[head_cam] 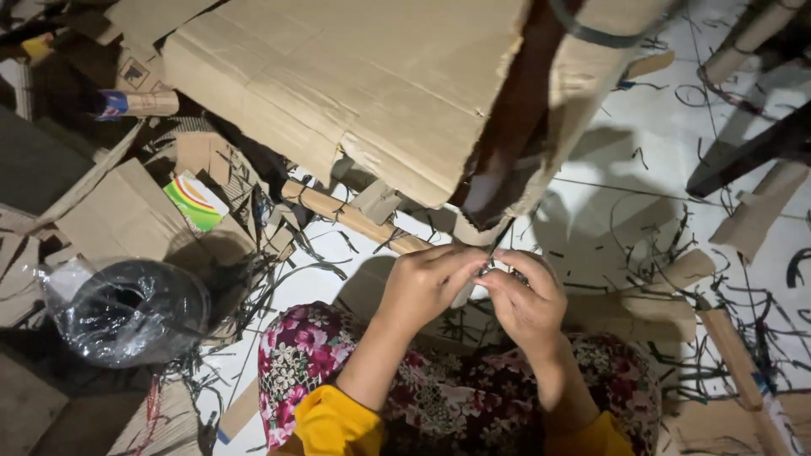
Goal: The person sits on the floor and ties a black cord around a cardboard tube attached to a wooden frame. They use scissors to cut the cord and then tie a knot to secure it.
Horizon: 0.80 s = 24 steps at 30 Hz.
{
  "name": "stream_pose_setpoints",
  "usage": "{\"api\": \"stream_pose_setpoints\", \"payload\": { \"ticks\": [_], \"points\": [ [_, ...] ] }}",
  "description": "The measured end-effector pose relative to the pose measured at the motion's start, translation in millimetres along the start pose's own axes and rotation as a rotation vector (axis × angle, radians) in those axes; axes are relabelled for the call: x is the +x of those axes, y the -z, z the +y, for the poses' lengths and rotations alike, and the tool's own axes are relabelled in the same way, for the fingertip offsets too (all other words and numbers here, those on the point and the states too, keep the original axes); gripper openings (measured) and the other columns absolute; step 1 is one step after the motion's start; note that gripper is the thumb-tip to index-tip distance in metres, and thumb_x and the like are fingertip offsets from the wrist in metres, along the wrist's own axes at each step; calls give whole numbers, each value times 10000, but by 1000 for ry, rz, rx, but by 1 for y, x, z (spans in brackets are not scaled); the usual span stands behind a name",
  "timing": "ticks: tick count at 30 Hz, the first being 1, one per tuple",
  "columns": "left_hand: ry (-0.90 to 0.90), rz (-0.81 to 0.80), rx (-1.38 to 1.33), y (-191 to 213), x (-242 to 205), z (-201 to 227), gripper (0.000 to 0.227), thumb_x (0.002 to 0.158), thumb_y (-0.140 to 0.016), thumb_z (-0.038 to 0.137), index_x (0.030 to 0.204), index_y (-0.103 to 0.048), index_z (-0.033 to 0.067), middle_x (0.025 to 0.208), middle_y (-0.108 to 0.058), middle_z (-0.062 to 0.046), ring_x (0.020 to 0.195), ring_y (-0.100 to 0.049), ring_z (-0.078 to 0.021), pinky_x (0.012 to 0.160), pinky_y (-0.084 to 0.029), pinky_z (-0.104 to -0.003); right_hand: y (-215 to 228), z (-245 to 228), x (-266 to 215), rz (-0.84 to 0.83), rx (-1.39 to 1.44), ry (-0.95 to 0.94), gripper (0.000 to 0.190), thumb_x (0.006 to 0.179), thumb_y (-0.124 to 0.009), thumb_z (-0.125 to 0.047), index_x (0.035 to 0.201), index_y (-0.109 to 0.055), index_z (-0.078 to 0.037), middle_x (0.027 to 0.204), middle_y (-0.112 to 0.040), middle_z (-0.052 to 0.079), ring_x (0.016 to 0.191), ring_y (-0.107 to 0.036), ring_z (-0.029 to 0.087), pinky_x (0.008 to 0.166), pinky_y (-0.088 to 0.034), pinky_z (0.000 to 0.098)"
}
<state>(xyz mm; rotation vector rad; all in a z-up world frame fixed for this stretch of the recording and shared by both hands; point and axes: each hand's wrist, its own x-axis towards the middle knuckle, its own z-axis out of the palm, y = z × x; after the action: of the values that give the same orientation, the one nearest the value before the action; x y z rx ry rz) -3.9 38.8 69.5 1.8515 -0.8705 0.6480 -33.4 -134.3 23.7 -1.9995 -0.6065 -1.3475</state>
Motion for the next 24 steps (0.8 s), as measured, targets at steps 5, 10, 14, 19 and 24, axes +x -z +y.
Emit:
{"api": "stream_pose_setpoints", "payload": {
  "ticks": [5, 10, 14, 19, 24],
  "points": [
    [-6, -131, 55, 12, 5, 3, 127, 951, -681, 152, 1015, -789, 174, 849, -773, -56, 780, -750, -289, 672, -608, -394, -2, -19, 27, -28, 183, 8, 68, 816, -801, 76, 827, -776, 14, 955, -747, 175, 778, -733, 303, 734, -606, 393],
    [35, -215, -136, 16, 8, 7, 191, 919, -573, 3, 938, -751, 69, 852, -761, -128, 764, -729, -369, 713, -597, -435, -7, -22, 21, 59, 187, -152, 119, 770, -835, 110, 820, -791, 12, 834, -755, 130, 709, -748, 266, 655, -613, 350],
    [80, -153, -159, 6, 4, 3, 138, 834, -683, 216, 927, -746, 134, 819, -747, -90, 743, -723, -349, 697, -592, -429, -8, 6, -22, 106, 153, -178, 306, 761, -903, 32, 970, -688, 90, 843, -757, 169, 726, -751, 282, 695, -598, 344],
    [114, -31, -24, -6, 3, 0, 139, 903, -688, 244, 809, -719, 146, 681, -705, -33, 615, -698, -276, 596, -568, -349, -10, 1, -14, 141, 76, -87, 321, 735, -913, 55, 977, -705, 86, 806, -776, 128, 637, -716, 260, 621, -574, 331],
    [158, 27, -85, -10, 1, -1, 94, 925, -695, 180, 846, -735, 150, 683, -700, -35, 639, -712, -277, 604, -581, -346, -6, -6, 0, 108, 129, -90, 253, 728, -896, 88, 907, -720, 55, 783, -762, 133, 577, -682, 250, 572, -554, 334]
  ]
}}
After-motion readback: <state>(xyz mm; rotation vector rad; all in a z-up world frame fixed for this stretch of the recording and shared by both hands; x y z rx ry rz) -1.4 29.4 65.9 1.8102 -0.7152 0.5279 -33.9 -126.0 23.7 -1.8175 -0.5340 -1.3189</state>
